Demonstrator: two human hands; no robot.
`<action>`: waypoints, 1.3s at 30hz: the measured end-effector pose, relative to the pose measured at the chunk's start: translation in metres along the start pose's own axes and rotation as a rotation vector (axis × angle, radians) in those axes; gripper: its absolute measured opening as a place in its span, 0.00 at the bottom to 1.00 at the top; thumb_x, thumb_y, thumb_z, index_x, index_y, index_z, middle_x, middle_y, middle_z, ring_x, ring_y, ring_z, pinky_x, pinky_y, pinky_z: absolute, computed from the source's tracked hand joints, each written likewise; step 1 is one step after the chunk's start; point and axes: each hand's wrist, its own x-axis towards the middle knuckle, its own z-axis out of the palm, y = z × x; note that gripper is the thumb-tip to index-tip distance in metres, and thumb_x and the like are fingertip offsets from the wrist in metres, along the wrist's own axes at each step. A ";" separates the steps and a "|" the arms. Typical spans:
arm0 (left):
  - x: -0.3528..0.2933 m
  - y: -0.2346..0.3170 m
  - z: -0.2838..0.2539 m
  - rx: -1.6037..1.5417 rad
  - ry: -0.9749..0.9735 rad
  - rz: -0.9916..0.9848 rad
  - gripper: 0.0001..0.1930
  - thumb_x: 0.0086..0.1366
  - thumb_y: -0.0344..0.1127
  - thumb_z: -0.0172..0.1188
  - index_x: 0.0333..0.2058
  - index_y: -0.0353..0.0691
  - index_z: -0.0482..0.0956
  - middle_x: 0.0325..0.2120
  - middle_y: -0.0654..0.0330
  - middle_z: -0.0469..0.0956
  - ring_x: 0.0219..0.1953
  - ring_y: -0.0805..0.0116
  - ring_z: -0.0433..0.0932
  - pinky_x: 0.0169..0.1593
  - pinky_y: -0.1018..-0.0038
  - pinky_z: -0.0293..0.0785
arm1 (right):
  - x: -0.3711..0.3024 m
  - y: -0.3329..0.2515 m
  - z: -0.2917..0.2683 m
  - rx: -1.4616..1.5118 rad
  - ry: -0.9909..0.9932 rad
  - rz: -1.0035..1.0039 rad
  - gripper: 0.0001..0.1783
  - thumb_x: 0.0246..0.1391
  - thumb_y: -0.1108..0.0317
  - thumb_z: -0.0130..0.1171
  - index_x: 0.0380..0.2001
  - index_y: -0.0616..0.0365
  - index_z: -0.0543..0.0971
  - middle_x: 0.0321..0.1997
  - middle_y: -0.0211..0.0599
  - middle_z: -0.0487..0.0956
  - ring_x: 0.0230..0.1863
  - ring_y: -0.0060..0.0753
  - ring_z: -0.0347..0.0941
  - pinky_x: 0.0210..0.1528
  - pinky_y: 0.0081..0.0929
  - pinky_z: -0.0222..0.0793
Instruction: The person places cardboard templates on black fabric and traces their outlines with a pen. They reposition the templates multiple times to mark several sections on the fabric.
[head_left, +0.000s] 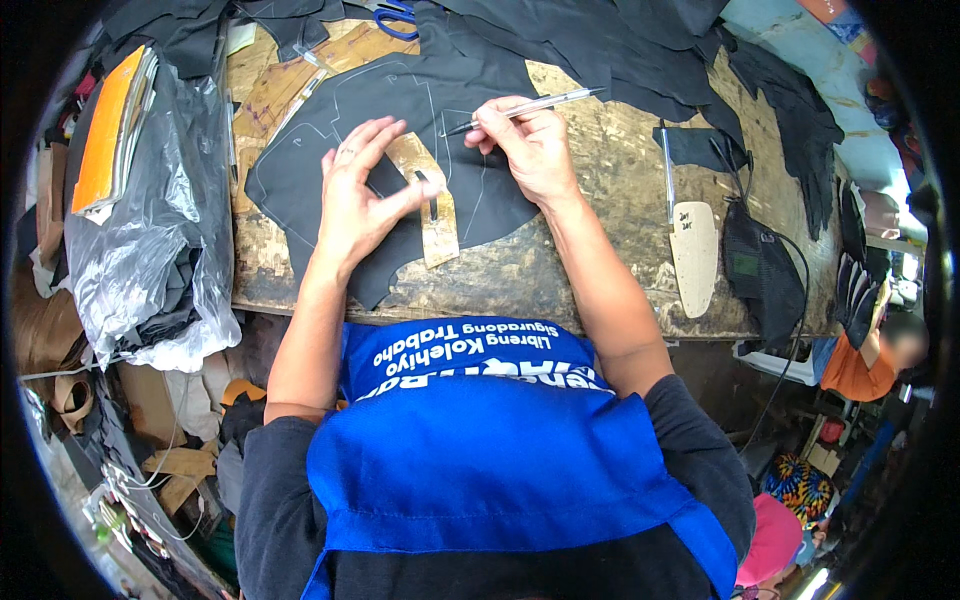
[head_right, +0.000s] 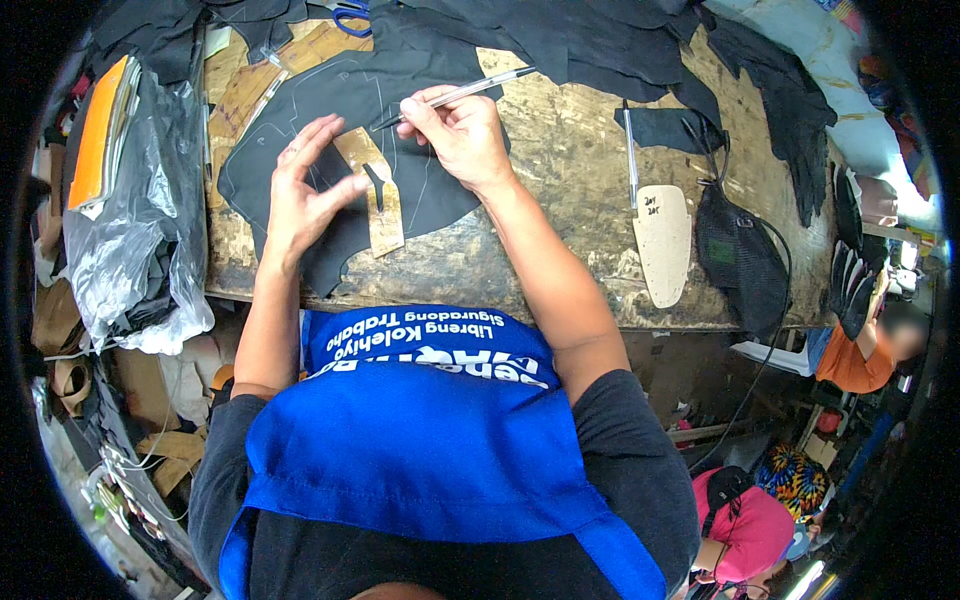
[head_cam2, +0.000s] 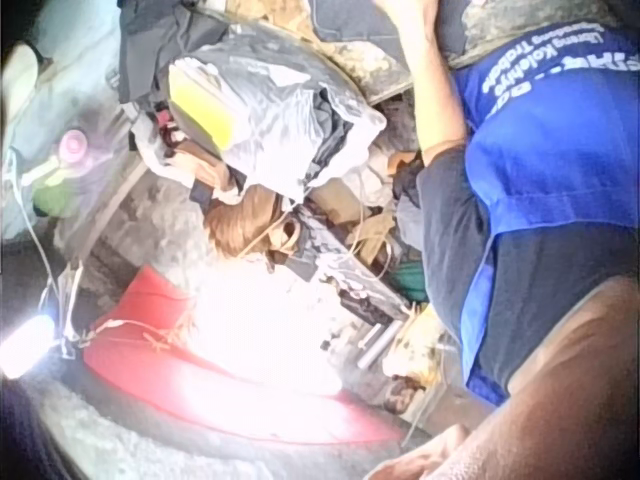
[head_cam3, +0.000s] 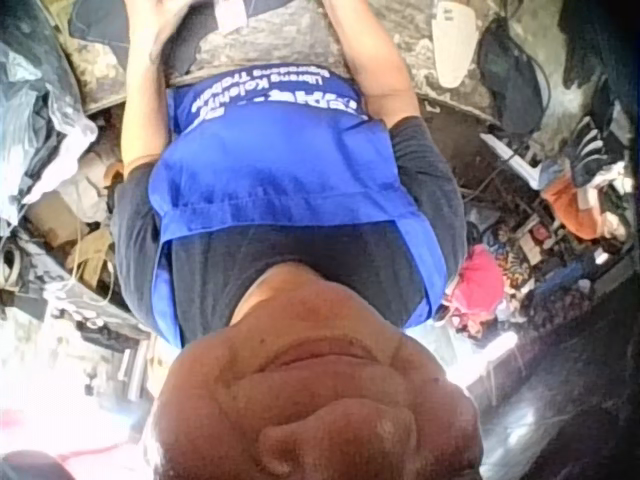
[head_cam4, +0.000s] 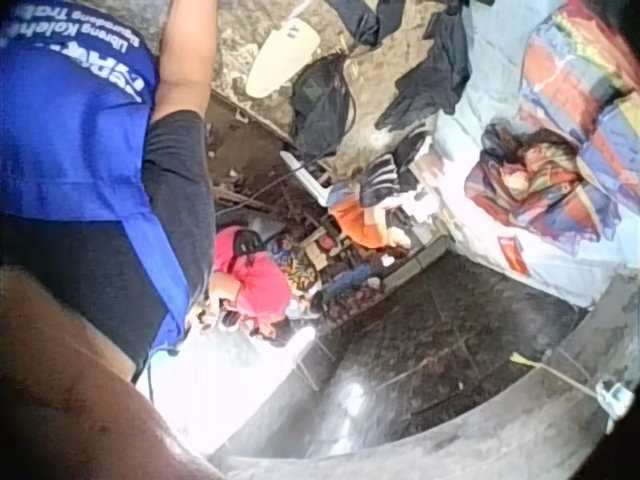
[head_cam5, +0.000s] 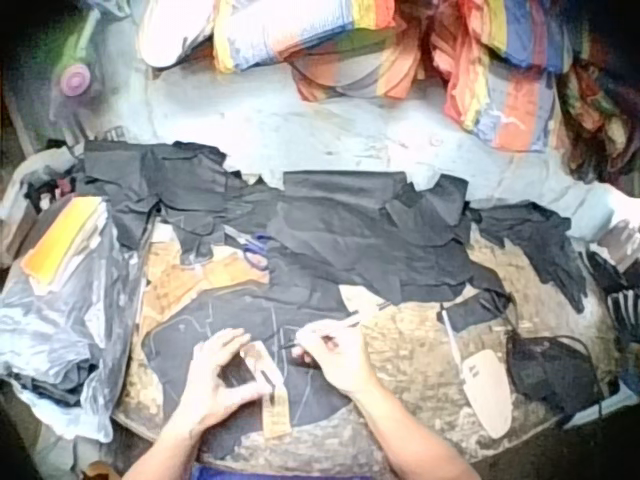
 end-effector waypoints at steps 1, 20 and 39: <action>0.002 0.005 0.001 -0.124 -0.014 -0.033 0.30 0.46 0.48 0.70 0.48 0.41 0.77 0.48 0.52 0.75 0.54 0.58 0.69 0.58 0.61 0.58 | -0.003 -0.004 0.002 -0.002 -0.018 0.003 0.11 0.57 0.66 0.58 0.32 0.65 0.78 0.27 0.37 0.80 0.28 0.23 0.76 0.30 0.17 0.70; -0.036 0.000 -0.005 0.472 -0.376 -0.135 0.43 0.44 0.57 0.68 0.60 0.51 0.65 0.64 0.59 0.57 0.68 0.58 0.49 0.60 0.34 0.33 | 0.012 -0.037 -0.105 0.013 0.480 -0.099 0.13 0.61 0.64 0.51 0.42 0.64 0.75 0.29 0.45 0.80 0.25 0.27 0.78 0.25 0.16 0.71; 0.041 0.017 0.083 0.403 -0.289 0.005 0.45 0.42 0.63 0.66 0.60 0.53 0.65 0.65 0.47 0.49 0.68 0.50 0.43 0.58 0.30 0.32 | 0.014 -0.028 -0.098 -0.390 0.402 -0.152 0.15 0.59 0.60 0.55 0.40 0.62 0.79 0.28 0.34 0.81 0.25 0.18 0.75 0.25 0.13 0.67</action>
